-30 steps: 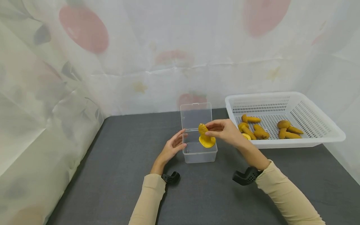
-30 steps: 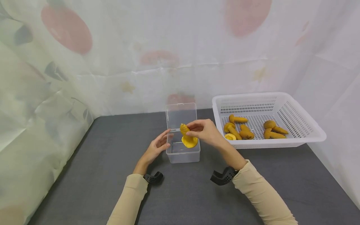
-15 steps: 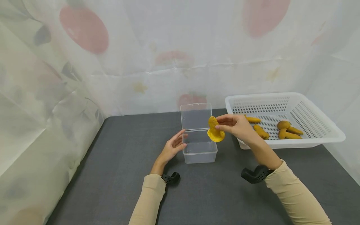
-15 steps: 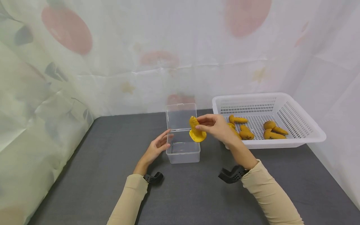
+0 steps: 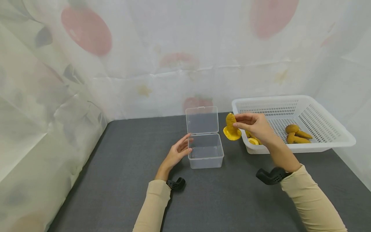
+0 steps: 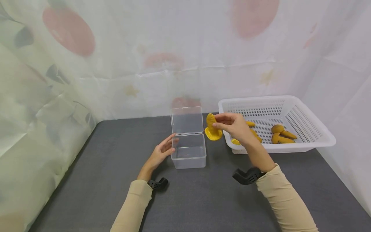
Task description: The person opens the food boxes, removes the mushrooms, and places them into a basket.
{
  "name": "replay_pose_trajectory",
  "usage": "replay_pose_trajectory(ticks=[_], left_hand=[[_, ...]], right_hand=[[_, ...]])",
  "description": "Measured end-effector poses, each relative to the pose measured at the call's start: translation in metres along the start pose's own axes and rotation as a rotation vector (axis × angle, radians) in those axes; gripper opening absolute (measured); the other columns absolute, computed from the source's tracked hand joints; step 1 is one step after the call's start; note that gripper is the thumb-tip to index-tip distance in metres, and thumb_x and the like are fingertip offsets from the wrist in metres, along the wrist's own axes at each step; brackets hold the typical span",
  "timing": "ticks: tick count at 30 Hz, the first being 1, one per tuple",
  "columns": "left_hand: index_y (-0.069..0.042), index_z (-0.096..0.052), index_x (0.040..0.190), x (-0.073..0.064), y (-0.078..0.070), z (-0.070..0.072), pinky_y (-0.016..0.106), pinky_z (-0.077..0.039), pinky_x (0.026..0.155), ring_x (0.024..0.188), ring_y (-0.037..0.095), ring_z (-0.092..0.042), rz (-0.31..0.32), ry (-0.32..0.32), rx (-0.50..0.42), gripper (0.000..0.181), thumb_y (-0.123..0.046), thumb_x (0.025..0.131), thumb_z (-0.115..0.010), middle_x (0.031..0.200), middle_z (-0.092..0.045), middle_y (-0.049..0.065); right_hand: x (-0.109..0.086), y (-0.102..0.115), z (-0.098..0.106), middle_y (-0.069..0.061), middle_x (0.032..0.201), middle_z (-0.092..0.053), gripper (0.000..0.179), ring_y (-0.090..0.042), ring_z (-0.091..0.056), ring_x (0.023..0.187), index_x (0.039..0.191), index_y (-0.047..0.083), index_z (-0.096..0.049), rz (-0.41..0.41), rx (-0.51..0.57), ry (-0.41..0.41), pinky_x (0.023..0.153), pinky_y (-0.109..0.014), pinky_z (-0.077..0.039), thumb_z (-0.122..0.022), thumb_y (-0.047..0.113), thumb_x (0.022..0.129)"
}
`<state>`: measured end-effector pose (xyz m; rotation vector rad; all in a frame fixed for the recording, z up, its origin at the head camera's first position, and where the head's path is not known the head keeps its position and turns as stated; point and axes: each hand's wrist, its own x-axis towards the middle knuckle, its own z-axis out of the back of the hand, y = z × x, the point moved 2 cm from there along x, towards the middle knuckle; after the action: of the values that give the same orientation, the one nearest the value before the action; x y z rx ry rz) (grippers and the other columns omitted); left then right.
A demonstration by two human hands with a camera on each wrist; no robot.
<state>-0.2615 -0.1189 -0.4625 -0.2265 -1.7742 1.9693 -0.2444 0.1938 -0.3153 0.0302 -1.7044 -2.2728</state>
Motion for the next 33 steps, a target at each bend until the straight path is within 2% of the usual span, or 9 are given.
replay_pose_trajectory(ticks=[2,3,8,13,22,30,33], left_hand=[[-0.014,-0.029,0.153,0.000,0.000,0.000,0.052,-0.026,0.120,0.144,0.038,-0.035,0.003,-0.003,0.001,0.065,-0.011,0.095,-0.060,0.150,-0.040,0.026],[-0.014,-0.029,0.153,0.000,0.000,0.000,0.052,-0.026,0.120,0.144,0.038,-0.035,0.005,-0.003,0.000,0.065,-0.010,0.095,-0.059,0.150,-0.040,0.026],[-0.014,-0.029,0.153,0.000,0.000,0.000,0.052,-0.026,0.120,0.144,0.038,-0.035,0.009,-0.006,0.003,0.064,-0.008,0.095,-0.058,0.150,-0.041,0.025],[-0.015,-0.030,0.153,0.000,0.000,0.000,0.052,-0.026,0.120,0.144,0.038,-0.036,0.012,-0.009,0.006,0.065,-0.011,0.095,-0.059,0.149,-0.041,0.026],[-0.016,-0.029,0.153,0.000,0.001,0.000,0.052,-0.027,0.120,0.143,0.038,-0.036,0.005,-0.007,0.005,0.066,-0.014,0.095,-0.060,0.150,-0.042,0.024],[-0.016,-0.029,0.153,0.000,0.001,-0.001,0.052,-0.026,0.120,0.143,0.038,-0.036,0.000,-0.005,-0.006,0.068,-0.021,0.094,-0.063,0.149,-0.042,0.025],[-0.016,-0.029,0.153,0.000,0.001,-0.001,0.053,-0.027,0.120,0.143,0.038,-0.036,-0.005,-0.006,-0.001,0.068,-0.020,0.094,-0.063,0.149,-0.042,0.025]], right_hand=[[0.001,-0.002,0.005,0.025,0.089,-0.071,0.028,0.004,-0.069,0.086,0.113,-0.002,-0.066,0.020,0.042,-0.001,0.078,-0.012,-0.056,-0.069,0.011,0.089],[0.001,-0.003,0.008,0.025,0.090,-0.071,0.024,0.005,-0.069,0.087,0.111,0.001,-0.067,0.025,0.054,-0.003,0.080,-0.012,-0.056,-0.068,0.011,0.089],[0.003,-0.009,0.022,0.022,0.092,-0.072,0.016,0.003,-0.069,0.086,0.103,0.019,-0.070,0.004,0.107,-0.014,0.078,-0.011,-0.056,-0.066,0.010,0.091],[0.005,-0.017,0.034,0.018,0.090,-0.073,0.019,0.000,-0.068,0.082,0.097,0.026,-0.071,-0.044,0.194,-0.022,0.075,-0.012,-0.057,-0.065,0.009,0.091],[0.008,-0.034,0.057,0.017,0.087,-0.071,0.022,0.003,-0.068,0.081,0.092,0.027,-0.072,-0.091,0.323,-0.074,0.073,-0.012,-0.057,-0.063,0.007,0.092],[0.012,-0.050,0.078,0.014,0.089,-0.070,0.020,0.001,-0.068,0.081,0.090,0.022,-0.073,-0.138,0.486,-0.140,0.071,-0.012,-0.058,-0.064,0.004,0.090],[0.013,-0.054,0.084,0.015,0.089,-0.069,0.019,0.002,-0.068,0.081,0.089,0.023,-0.072,-0.164,0.492,-0.166,0.071,-0.011,-0.057,-0.065,0.005,0.089]])
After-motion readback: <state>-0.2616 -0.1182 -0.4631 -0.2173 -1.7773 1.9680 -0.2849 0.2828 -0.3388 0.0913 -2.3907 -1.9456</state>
